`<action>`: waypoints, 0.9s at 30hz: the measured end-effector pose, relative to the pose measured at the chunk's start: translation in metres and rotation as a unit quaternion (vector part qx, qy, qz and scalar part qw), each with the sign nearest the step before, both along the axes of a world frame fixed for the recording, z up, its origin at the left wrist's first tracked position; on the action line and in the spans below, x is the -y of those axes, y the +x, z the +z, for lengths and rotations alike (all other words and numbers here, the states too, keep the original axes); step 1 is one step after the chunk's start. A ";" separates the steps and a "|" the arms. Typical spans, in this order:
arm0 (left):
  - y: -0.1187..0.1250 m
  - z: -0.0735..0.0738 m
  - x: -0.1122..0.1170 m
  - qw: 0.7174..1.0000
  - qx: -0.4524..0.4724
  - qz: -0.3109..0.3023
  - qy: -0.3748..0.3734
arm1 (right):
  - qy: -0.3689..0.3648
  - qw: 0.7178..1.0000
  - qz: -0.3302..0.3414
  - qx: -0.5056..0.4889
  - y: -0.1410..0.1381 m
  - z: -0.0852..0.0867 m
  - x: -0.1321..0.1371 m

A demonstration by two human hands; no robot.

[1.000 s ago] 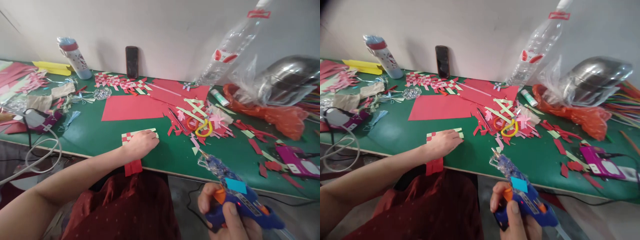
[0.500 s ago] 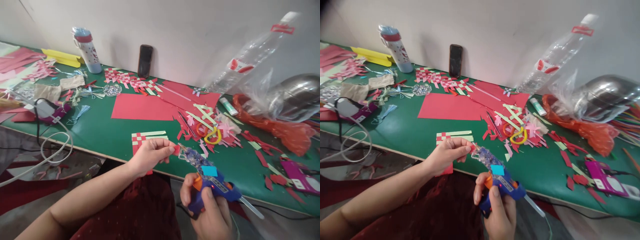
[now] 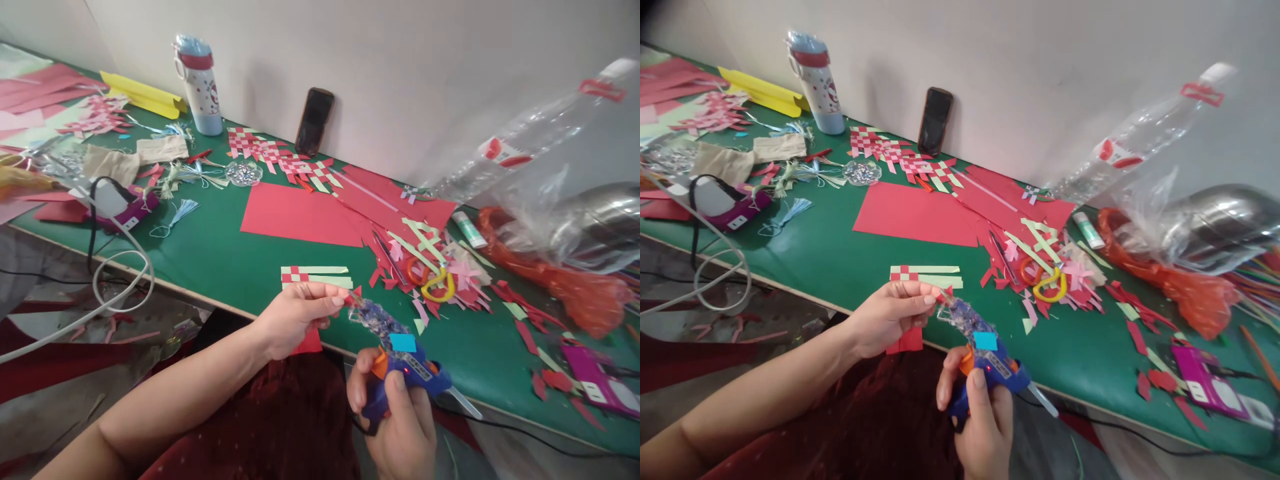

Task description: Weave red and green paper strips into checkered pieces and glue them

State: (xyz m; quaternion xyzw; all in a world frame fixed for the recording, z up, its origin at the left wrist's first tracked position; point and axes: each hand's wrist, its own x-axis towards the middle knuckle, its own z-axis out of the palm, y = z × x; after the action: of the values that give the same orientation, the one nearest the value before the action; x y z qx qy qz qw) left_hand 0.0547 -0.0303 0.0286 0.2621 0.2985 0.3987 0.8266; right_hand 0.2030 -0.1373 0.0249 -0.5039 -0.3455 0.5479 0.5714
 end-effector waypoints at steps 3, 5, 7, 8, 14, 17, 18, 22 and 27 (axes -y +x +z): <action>-0.005 -0.003 -0.001 0.999 0.028 -0.014 -0.024 | -0.003 0.999 0.033 -0.018 0.001 -0.002 0.002; -0.008 -0.004 -0.002 0.999 0.034 -0.016 -0.022 | -0.011 0.998 0.051 -0.040 0.001 -0.002 0.003; -0.011 -0.003 -0.003 0.999 0.037 -0.018 -0.013 | -0.020 0.996 0.062 -0.065 -0.001 -0.001 0.005; -0.011 -0.002 -0.003 0.999 0.038 -0.017 -0.005 | -0.024 0.995 0.066 -0.075 -0.003 -0.001 0.005; -0.017 -0.002 0.000 0.998 0.018 -0.008 0.057 | -0.043 0.986 0.086 -0.136 -0.008 -0.001 0.008; -0.021 -0.005 0.002 0.995 0.006 -0.016 0.097 | -0.039 0.981 0.082 -0.169 -0.007 -0.007 0.010; -0.022 -0.006 0.002 0.994 0.004 -0.018 0.107 | -0.037 0.979 0.084 -0.184 -0.006 -0.008 0.011; -0.025 -0.008 0.000 0.993 -0.001 -0.033 0.117 | -0.049 0.962 0.113 -0.242 -0.005 -0.011 0.012; -0.028 -0.007 -0.005 0.992 -0.023 -0.049 0.111 | -0.079 0.947 0.138 -0.278 -0.004 -0.010 0.010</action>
State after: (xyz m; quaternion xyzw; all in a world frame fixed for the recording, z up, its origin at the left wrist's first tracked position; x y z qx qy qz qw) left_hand 0.0265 -0.0252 0.0219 0.3758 0.2578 0.3824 0.8038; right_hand 0.1990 -0.1476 0.0152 -0.3230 -0.1948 0.7654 0.5215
